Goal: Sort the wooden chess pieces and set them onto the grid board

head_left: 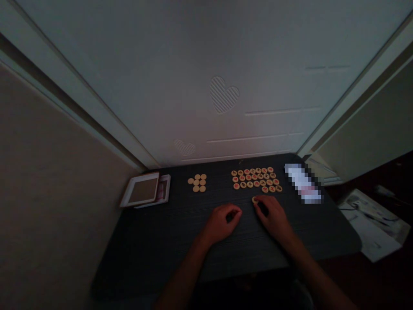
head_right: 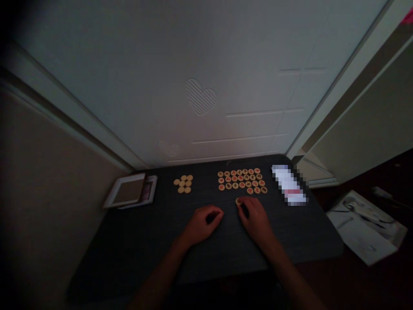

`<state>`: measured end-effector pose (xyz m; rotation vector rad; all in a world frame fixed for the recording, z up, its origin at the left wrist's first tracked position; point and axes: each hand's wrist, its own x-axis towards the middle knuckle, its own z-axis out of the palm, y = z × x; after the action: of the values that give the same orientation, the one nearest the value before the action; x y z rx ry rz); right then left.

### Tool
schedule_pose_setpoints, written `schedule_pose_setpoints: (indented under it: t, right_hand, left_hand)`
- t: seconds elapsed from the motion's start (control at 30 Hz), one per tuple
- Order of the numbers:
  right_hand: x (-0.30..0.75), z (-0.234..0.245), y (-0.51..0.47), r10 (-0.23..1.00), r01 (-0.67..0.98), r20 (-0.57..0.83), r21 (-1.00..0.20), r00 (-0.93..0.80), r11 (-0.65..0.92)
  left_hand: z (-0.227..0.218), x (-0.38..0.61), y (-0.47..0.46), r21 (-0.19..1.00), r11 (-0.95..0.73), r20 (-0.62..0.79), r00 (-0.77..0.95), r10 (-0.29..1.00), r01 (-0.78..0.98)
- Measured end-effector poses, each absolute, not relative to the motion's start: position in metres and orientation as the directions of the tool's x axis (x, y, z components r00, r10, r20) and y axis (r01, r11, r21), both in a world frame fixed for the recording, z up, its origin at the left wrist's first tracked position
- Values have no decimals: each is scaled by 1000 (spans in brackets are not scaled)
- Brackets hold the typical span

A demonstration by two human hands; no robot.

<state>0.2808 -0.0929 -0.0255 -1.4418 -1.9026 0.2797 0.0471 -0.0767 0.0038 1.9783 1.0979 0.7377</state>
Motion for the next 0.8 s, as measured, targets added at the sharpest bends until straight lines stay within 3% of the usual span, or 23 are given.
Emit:
schedule_pose_setpoints:
  t: [0.2, 0.57, 0.8]
  right_hand:
    - [296, -26, -90, 885, 784, 440, -493, -149, 377]
    - [294, -29, -94, 860, 802, 505, -483, -73, 352]
    - [290, -23, -99, 852, 776, 479, -446, -214, 446]
  left_hand:
    - [2, 47, -77, 804, -363, 121, 468, 875, 470]
    - [3, 47, -76, 806, -356, 105, 477, 872, 473]
    - [3, 47, -77, 806, -361, 112, 478, 871, 469]
